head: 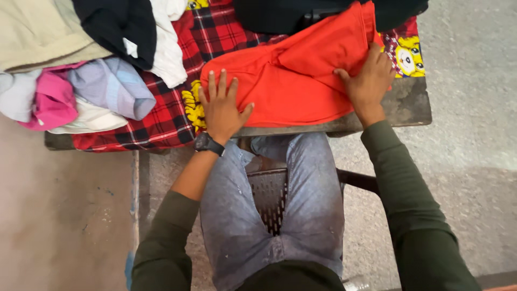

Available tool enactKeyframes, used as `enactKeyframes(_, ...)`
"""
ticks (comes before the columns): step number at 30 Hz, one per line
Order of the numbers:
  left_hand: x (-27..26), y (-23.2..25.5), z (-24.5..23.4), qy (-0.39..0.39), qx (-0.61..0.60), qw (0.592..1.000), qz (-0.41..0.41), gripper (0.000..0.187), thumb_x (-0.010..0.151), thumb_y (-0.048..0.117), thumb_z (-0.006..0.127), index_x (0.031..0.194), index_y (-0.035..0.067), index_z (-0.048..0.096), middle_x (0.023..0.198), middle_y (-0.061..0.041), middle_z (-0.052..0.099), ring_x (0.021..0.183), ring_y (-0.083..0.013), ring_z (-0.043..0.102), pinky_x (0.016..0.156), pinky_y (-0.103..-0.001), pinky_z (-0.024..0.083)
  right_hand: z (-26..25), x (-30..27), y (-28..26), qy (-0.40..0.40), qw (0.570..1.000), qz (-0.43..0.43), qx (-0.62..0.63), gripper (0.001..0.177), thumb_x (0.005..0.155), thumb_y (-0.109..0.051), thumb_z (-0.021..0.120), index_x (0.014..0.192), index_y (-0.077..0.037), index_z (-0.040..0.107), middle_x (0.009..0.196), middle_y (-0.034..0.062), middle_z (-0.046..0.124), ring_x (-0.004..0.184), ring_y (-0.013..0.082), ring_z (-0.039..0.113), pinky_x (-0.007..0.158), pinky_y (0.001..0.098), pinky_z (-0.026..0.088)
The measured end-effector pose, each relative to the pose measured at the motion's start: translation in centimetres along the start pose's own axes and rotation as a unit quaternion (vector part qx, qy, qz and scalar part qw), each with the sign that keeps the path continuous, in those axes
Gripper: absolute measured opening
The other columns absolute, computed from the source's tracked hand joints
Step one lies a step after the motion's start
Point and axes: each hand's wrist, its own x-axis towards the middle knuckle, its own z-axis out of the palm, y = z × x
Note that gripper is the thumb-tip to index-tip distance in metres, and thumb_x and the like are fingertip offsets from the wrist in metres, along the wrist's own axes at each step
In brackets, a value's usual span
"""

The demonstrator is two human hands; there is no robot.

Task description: The person folds a pair of red trousers by hand on a table next to a suitcase.

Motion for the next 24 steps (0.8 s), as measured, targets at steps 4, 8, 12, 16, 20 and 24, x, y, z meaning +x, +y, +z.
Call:
enactKeyframes(4,0.2,-0.9,0.5,0.013,-0.023,1.000,0.010,0.070,0.086,0.048,0.075,0.138,0.004,0.061,0.162,-0.022,0.036,0.153,-0.0435,0.019,0.118,-0.069,0.015,-1.4,0.2,-1.1,0.053,0.990,-0.102,-0.079,0.053,0.085,-0.036,0.090,0.123,-0.009,0.065,0.118,0.0139,0.060,0.111,0.0381,0.051,0.092,0.0548,0.037)
enactKeyframes(8,0.2,-0.9,0.3,0.008,-0.035,0.999,0.008,0.068,0.083,0.045,0.076,0.135,0.003,0.063,0.160,-0.022,0.040,0.154,-0.0436,0.019,0.119,-0.067,0.016,-4.3,1.0,-2.5,0.159,0.971,-0.164,-0.077,0.032,0.086,-0.015,0.084,0.117,-0.014,0.075,0.115,0.0109,0.064,0.110,0.0346,0.056,0.093,0.0512,0.040)
enactKeyframes(12,0.2,-0.4,0.0,0.005,-0.016,0.999,0.028,0.068,0.080,0.042,0.077,0.135,0.004,0.063,0.157,-0.022,0.042,0.153,-0.0437,0.019,0.119,-0.068,0.015,-5.2,2.1,-2.4,0.122,0.983,-0.094,0.097,0.015,0.099,-0.009,0.079,0.113,-0.007,0.074,0.107,0.0116,0.071,0.098,0.0302,0.068,0.086,0.0429,0.054)
enactKeyframes(16,0.2,0.4,-0.6,-0.005,0.004,0.999,0.048,0.067,0.080,0.039,0.078,0.135,0.004,0.061,0.156,-0.020,0.045,0.152,-0.0410,0.024,0.118,-0.065,0.020,-6.0,2.0,-3.9,-0.066,0.869,0.116,0.476,0.007,0.105,-0.010,0.070,0.104,-0.003,0.068,0.094,0.0073,0.072,0.079,0.0166,0.067,0.077,0.0340,0.052)
enactKeyframes(20,0.1,2.3,-1.4,0.004,-0.054,0.991,0.126,0.079,0.083,0.037,0.080,0.146,0.000,0.050,0.149,-0.019,0.052,0.146,-0.0369,0.037,0.109,-0.062,0.029,-6.8,-0.6,-7.8,-0.243,0.577,0.239,0.743,0.011,0.100,-0.010,0.060,0.106,-0.006,0.068,0.101,0.0023,0.074,0.090,0.0119,0.071,0.084,0.0303,0.058)
enactKeyframes(24,-0.4,3.7,-1.5,-0.044,-0.250,0.963,0.093,0.098,0.078,0.024,0.082,0.157,-0.001,0.030,0.133,-0.020,0.060,0.121,-0.0380,0.058,0.095,-0.050,0.044,-6.0,-5.2,-11.3,-0.411,0.535,0.194,0.712,0.017,0.103,-0.019,0.066,0.103,-0.003,0.068,0.085,0.0049,0.073,0.066,0.0125,0.064,0.061,0.0289,0.051)
